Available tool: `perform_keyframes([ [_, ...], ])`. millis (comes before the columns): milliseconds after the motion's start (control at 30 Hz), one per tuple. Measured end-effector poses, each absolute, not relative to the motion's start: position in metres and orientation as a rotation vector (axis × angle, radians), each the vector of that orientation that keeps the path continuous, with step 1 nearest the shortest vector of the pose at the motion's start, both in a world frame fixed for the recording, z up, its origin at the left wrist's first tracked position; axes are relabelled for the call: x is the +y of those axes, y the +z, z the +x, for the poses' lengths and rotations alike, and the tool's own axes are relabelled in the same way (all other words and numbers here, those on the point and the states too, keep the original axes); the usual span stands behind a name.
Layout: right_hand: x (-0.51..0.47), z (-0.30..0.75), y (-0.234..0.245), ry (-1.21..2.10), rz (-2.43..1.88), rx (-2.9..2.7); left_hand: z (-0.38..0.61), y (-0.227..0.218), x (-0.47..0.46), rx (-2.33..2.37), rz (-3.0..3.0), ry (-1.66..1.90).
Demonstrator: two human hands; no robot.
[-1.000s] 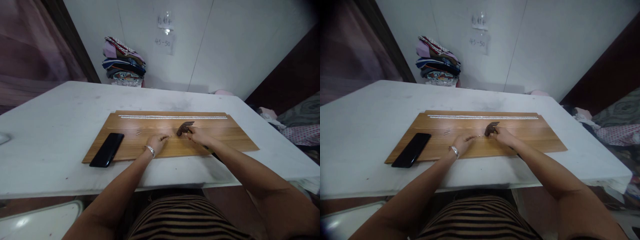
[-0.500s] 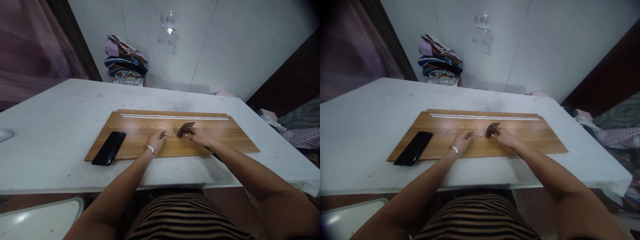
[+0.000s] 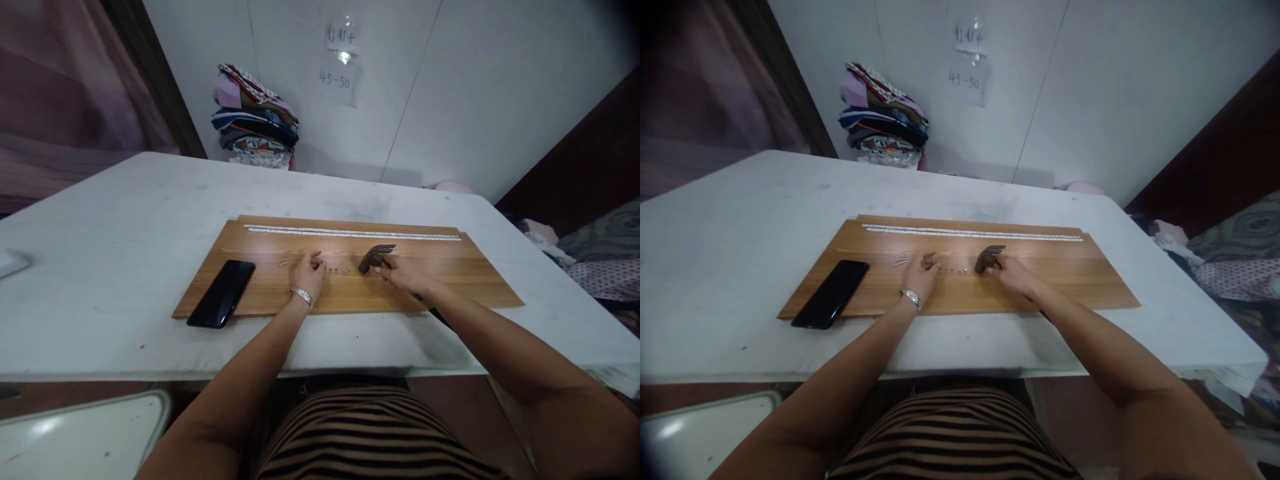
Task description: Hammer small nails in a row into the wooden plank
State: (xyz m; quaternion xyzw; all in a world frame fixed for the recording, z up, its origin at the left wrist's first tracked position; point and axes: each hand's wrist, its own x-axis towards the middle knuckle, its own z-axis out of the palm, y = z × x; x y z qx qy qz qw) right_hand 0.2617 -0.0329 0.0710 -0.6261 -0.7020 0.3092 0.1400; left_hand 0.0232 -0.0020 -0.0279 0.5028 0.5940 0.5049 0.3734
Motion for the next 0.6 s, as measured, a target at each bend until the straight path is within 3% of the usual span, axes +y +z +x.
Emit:
perform_keyframes([
  [600, -0.035, 0.260, 0.078, 0.885, -1.846, -1.994, 0.022, -0.022, -0.005, 1.447, 1.348, 1.225],
])
